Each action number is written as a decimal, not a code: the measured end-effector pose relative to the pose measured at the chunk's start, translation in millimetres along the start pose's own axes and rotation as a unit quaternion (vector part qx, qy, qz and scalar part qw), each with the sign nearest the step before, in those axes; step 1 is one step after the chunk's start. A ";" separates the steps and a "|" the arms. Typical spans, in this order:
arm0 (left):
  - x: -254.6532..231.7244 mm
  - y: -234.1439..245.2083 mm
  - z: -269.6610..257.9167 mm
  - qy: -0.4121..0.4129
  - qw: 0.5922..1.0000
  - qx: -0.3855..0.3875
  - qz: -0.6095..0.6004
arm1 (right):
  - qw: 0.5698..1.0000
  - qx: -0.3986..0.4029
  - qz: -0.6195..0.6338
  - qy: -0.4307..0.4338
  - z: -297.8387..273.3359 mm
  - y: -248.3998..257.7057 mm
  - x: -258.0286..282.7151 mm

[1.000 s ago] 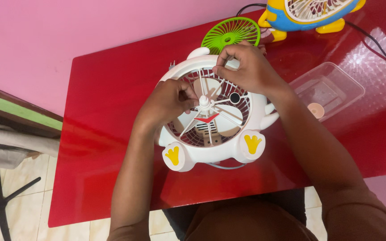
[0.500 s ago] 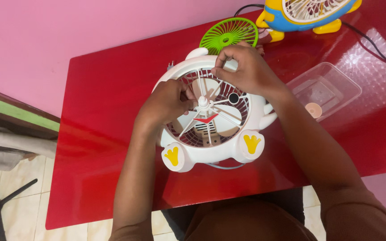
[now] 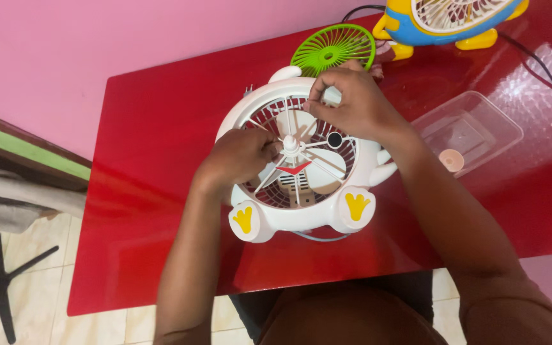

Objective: The person uses a screwdriver to remove screws from the front grille of a white duck-shaped electric fan. They then detach the grille and remove the central cap from the fan blades, leaving the fan partially disassembled on the table.

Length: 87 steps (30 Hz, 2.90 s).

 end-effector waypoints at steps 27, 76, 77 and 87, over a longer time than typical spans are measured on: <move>9.9 -7.5 28.6 0.006 0.999 0.012 0.048 | 0.999 0.015 0.028 0.032 -7.3 5.0 -5.2; -6.3 5.5 0.3 0.004 0.999 0.024 0.044 | 0.883 0.167 -0.204 -0.387 -154.7 50.7 -101.7; -6.4 5.9 0.4 0.002 0.999 0.024 0.048 | 0.871 0.149 -0.196 -0.424 -157.7 59.6 -104.7; -4.0 4.7 0.6 -0.001 0.999 0.027 0.022 | 0.880 0.174 -0.215 -0.387 -147.6 42.3 -97.1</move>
Point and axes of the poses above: each hand's wrist, its own z-axis towards the middle knuckle, its own y-axis out of the back of the hand, x = y × z, the point moved 4 cm from there along z, towards the middle knuckle, and after that the axes turned 13 degrees about x, right-handed, at the moved point
